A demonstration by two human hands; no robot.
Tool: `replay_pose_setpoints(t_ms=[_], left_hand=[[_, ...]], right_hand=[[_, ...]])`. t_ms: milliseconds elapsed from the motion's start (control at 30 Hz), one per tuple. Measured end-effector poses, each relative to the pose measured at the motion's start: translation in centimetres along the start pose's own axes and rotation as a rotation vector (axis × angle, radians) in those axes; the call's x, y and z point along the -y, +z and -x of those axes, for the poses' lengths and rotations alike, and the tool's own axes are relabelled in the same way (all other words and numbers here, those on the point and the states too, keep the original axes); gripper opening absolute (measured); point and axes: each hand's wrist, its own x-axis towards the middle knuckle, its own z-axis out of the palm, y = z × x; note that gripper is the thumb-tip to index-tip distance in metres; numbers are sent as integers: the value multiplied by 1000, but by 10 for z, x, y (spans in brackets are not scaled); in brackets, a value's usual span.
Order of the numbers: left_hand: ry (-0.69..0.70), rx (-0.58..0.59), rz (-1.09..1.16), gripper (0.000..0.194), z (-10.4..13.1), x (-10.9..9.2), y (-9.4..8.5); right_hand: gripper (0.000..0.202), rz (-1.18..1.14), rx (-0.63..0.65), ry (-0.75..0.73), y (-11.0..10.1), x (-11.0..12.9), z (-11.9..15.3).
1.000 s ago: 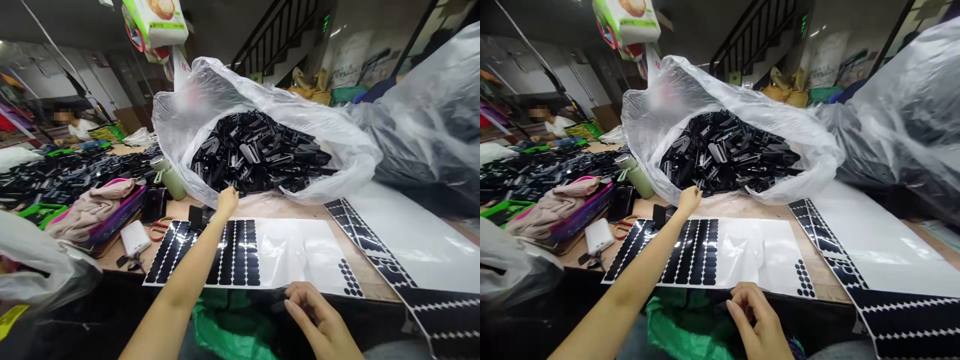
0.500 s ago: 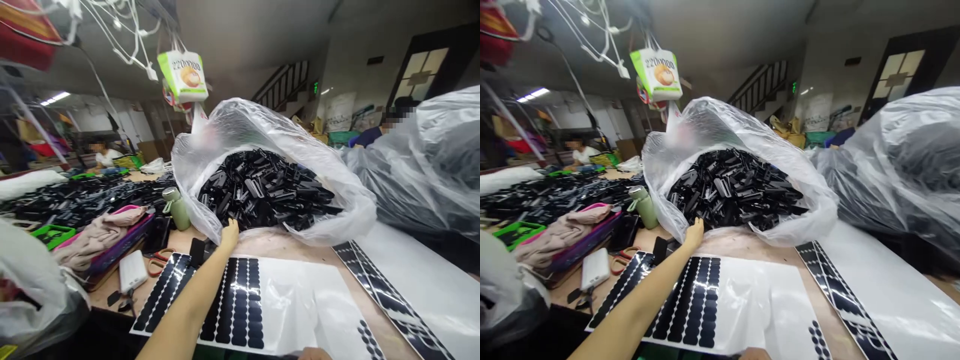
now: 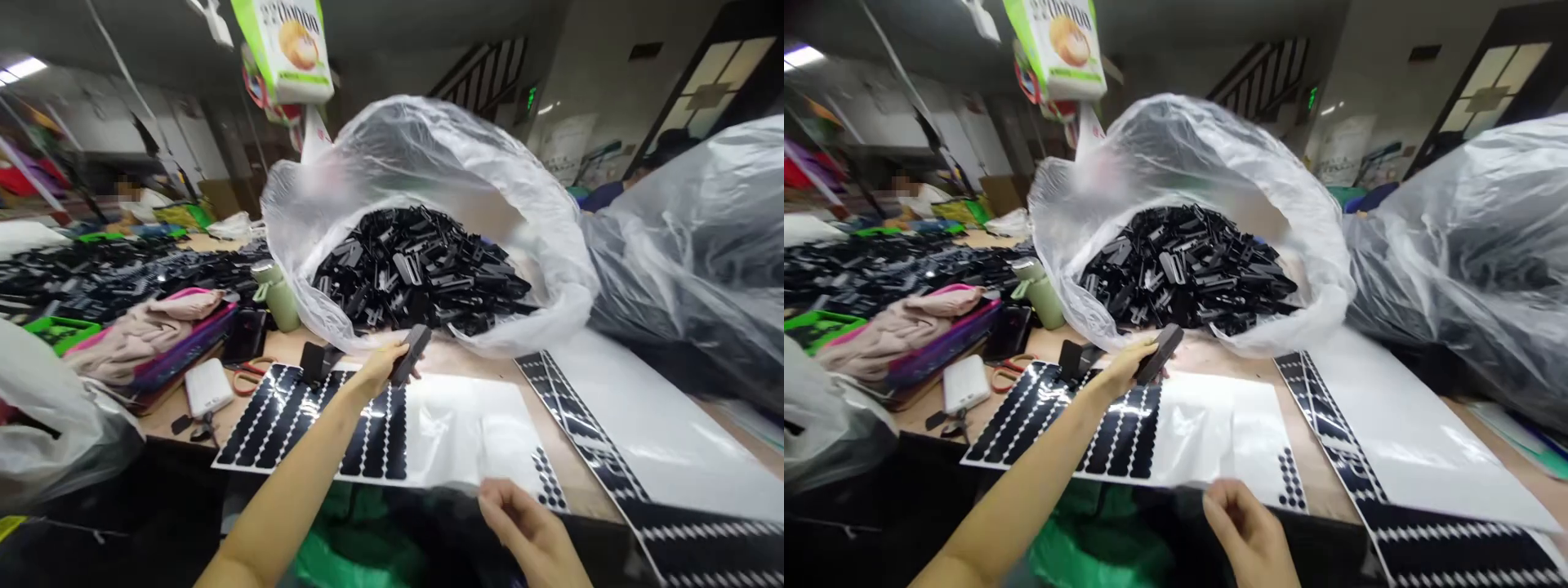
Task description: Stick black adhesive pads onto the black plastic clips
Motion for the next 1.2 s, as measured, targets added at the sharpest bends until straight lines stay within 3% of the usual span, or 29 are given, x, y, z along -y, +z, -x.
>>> replay_pose_setpoints(t_ms=[67,100,200,300,467,1200], left_hand=[[-94,381,485,38,31,-5,12],[-181,515,663,39,44,-6,16],[-444,691,926,36,75,-11,26],[-581,737,940,31,89,-14,37],[-645,732,947,28,95,-17,54],[-681,687,886,23,99,-22,67]], right_hand=[[29,-18,-8,-14,-4,16,-4],[30,-16,-19,-22,-5,22,-7],[27,-43,-83,-70,-3,34,-13],[22,-46,-82,-93,10,37,-9],[22,43,13,-59,30,31,5],[20,156,-60,-36,31,16,13]])
